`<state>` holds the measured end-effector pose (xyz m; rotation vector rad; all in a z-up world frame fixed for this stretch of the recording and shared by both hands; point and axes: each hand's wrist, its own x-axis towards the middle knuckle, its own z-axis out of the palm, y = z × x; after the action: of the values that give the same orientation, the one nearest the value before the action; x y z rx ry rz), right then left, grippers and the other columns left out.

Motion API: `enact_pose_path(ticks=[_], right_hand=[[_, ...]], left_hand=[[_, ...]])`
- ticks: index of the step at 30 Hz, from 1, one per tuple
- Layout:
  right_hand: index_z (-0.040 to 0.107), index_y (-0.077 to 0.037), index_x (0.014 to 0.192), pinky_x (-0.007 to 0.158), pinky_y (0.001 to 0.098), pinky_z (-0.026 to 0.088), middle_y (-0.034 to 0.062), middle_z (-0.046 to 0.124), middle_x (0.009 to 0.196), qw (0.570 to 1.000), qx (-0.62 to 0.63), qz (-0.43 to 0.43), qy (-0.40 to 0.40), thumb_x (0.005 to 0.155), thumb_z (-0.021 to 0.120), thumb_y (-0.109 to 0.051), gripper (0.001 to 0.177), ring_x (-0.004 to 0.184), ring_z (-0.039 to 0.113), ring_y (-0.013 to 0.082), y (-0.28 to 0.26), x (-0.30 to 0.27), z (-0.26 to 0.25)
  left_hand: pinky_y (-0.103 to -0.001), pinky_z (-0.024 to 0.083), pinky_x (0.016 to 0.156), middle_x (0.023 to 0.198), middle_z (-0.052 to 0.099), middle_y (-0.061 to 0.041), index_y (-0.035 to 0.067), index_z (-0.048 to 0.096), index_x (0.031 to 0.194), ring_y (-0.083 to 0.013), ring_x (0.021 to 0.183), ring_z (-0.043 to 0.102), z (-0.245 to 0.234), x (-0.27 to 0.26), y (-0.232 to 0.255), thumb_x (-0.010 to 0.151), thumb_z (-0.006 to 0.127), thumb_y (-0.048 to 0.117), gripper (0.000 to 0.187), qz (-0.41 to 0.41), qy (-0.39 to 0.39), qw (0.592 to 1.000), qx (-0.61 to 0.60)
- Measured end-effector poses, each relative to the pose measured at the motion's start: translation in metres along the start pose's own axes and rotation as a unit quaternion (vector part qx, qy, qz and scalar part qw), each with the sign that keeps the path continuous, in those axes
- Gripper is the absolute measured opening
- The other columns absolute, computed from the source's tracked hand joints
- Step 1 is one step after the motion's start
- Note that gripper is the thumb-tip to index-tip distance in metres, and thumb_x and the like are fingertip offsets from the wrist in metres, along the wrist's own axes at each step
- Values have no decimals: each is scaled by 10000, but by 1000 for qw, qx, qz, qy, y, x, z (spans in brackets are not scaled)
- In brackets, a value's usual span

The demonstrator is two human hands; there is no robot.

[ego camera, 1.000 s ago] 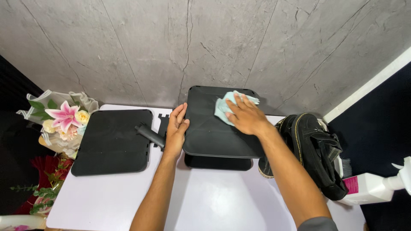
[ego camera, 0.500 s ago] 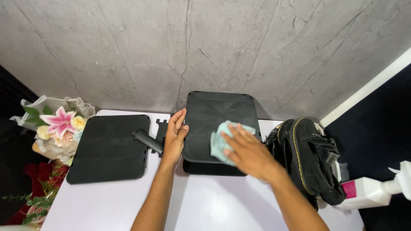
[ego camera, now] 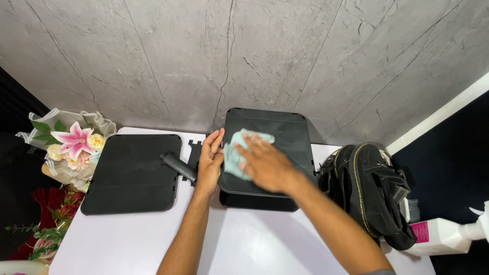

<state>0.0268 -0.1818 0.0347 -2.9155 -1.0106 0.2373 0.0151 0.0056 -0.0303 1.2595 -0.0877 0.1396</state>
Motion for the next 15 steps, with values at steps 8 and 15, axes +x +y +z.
enact_pose_path(ticks=[8, 15], right_hand=[[244, -215, 1605, 1223, 438, 83, 89, 116, 1690, 999, 45, 31, -6, 1042, 268, -513, 637, 1551, 46, 298, -9, -72, -5], [251, -206, 1598, 1240, 421, 129, 112, 119, 1709, 987, 15, 155, 41, 1032, 281, -545, 661, 1571, 83, 307, 90, -15, -11]], left_hand=[[-374, 236, 1224, 1673, 349, -71, 95, 324, 1529, -174, 1538, 295, 1, -2, 2, 1002, 476, 81, 549, -20, -3, 999, 29], [-375, 253, 1227, 1670, 355, -84, 80, 327, 1530, -182, 1536, 312, 0, -1, 3, 994, 473, 70, 555, -4, -14, 1000, 10]])
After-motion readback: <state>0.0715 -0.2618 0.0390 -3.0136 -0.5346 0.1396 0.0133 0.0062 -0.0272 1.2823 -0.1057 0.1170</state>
